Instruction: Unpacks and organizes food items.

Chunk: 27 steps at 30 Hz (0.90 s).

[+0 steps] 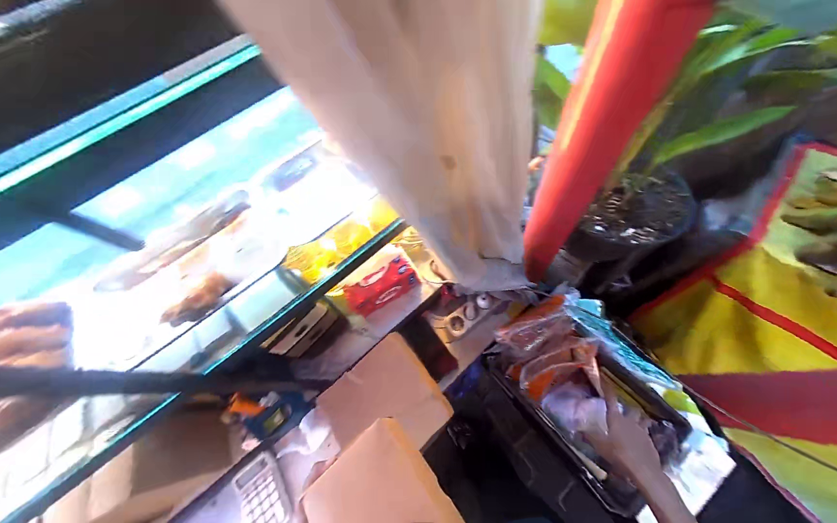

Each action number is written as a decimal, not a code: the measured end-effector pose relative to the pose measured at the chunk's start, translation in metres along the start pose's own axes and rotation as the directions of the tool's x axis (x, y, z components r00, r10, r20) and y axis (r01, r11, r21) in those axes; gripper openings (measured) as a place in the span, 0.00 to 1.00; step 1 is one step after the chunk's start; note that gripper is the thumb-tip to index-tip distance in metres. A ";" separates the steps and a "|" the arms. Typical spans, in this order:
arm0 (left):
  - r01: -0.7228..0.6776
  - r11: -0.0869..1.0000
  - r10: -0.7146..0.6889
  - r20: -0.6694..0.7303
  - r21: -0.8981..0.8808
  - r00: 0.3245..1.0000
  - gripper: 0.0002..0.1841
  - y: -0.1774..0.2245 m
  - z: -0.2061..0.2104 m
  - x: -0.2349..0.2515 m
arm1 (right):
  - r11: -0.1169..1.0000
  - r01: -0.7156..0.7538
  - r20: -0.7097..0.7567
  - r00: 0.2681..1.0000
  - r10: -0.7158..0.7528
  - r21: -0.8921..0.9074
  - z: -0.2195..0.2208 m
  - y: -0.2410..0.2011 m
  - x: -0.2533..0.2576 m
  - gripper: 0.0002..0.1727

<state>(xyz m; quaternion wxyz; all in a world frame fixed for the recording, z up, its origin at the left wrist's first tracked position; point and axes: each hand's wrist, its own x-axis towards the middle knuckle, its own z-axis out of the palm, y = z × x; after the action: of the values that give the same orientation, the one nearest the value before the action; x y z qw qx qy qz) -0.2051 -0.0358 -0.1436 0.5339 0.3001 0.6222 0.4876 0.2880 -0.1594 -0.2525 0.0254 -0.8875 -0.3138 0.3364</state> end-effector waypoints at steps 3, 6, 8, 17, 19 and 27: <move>0.165 0.924 -0.138 0.102 -0.346 0.985 0.24 -0.034 -0.019 -0.011 | 0.987 0.158 0.090 0.983 -0.157 -0.003 -0.007 0.005 0.011 0.44; 0.200 0.931 -0.217 -0.022 -0.307 0.976 0.24 -0.017 -0.011 -0.031 | 0.963 0.266 0.046 0.962 -0.268 0.042 -0.015 -0.010 0.014 0.28; 0.165 0.920 -0.197 -0.053 -0.354 0.979 0.26 -0.009 -0.002 -0.043 | 0.930 0.362 -0.101 0.930 -0.355 0.069 -0.011 -0.028 0.015 0.23; 0.108 0.902 -0.158 -0.087 -0.417 0.984 0.29 -0.017 -0.012 -0.056 | 0.856 0.516 0.023 0.856 -0.516 0.028 -0.094 -0.112 -0.094 0.29; 0.070 0.903 -0.110 -0.070 -0.424 0.992 0.29 -0.025 -0.020 -0.065 | 0.752 0.542 0.188 0.750 -0.634 0.375 -0.079 -0.152 -0.140 0.31; 0.246 0.961 -0.235 0.097 -0.125 0.967 0.24 -0.005 0.018 0.016 | 0.472 0.251 0.361 0.384 -0.850 0.845 0.051 -0.230 -0.139 0.58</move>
<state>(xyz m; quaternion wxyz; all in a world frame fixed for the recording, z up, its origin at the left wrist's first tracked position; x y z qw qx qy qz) -0.1912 -0.0177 -0.1532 0.6334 0.2048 0.5972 0.4475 0.0528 -0.0629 -0.1521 0.3312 -0.4015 -0.4505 0.7254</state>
